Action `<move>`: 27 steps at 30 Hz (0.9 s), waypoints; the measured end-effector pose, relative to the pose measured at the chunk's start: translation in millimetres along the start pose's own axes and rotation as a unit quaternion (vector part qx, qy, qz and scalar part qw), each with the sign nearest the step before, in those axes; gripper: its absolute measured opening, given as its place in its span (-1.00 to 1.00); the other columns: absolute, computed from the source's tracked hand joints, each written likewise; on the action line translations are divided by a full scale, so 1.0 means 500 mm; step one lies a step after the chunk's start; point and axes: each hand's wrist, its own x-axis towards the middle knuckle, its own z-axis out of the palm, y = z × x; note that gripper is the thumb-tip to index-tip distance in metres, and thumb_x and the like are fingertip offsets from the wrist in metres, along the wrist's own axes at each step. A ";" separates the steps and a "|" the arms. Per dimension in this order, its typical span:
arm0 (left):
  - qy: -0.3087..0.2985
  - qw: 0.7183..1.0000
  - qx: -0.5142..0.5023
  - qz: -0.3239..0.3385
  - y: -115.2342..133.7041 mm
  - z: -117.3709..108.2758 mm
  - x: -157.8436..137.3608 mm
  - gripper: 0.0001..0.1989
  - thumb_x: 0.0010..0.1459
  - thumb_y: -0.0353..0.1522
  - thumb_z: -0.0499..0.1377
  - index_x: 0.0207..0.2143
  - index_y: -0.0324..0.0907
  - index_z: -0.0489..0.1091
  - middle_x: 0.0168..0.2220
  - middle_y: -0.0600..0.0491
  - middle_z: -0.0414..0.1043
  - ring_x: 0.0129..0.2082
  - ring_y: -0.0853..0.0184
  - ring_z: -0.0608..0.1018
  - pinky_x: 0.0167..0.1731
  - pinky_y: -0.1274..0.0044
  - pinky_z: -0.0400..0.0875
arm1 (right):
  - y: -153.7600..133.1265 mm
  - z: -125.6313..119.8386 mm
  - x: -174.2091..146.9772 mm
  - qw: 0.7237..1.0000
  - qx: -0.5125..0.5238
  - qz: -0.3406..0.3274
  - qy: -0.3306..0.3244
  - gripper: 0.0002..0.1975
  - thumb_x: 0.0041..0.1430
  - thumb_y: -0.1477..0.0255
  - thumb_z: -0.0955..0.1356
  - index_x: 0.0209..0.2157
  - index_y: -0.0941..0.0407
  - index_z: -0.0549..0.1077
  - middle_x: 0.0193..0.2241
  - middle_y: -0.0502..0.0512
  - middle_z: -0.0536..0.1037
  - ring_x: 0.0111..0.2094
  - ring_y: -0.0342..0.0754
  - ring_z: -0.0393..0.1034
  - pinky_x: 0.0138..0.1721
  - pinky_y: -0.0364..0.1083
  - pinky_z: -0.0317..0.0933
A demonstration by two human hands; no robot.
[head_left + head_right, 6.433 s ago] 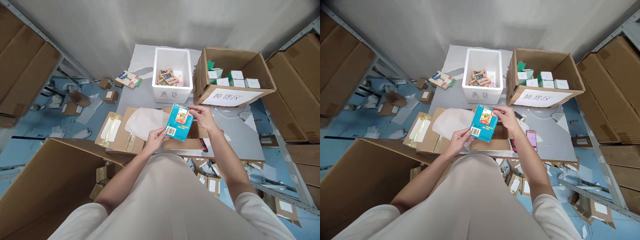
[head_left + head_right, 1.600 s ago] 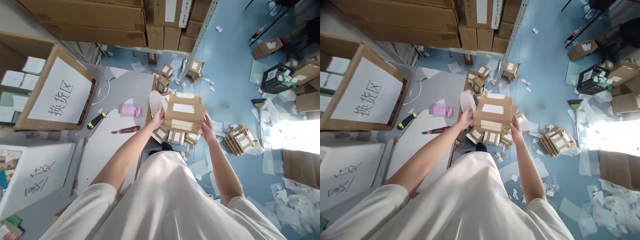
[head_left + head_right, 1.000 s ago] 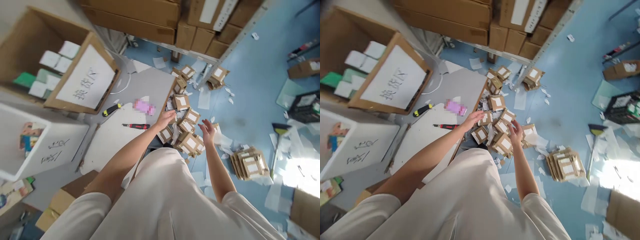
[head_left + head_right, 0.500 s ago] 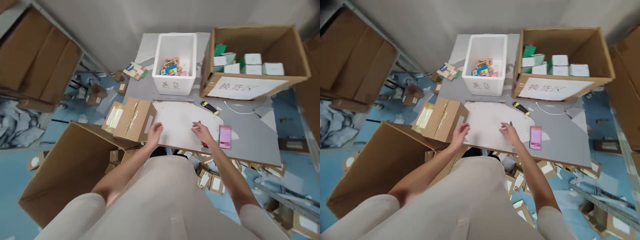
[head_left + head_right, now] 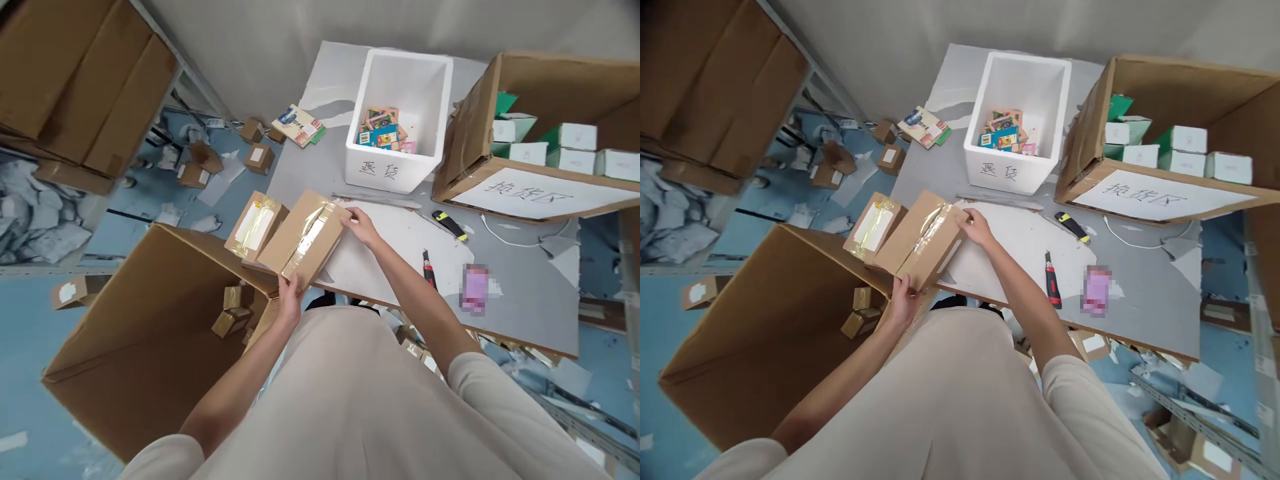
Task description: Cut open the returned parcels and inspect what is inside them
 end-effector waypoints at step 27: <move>-0.287 0.886 0.349 0.104 -0.140 0.094 0.163 -0.63 -0.05 -0.15 0.24 -0.22 -0.16 0.43 -0.16 -0.09 0.51 -0.08 0.12 0.50 0.06 0.24 0.28 | 0.267 -0.190 -0.424 0.974 -0.023 0.147 0.170 -0.43 -0.06 0.19 0.40 0.01 0.06 0.32 -0.13 0.18 0.52 -0.02 0.09 0.39 -0.03 0.14 0.29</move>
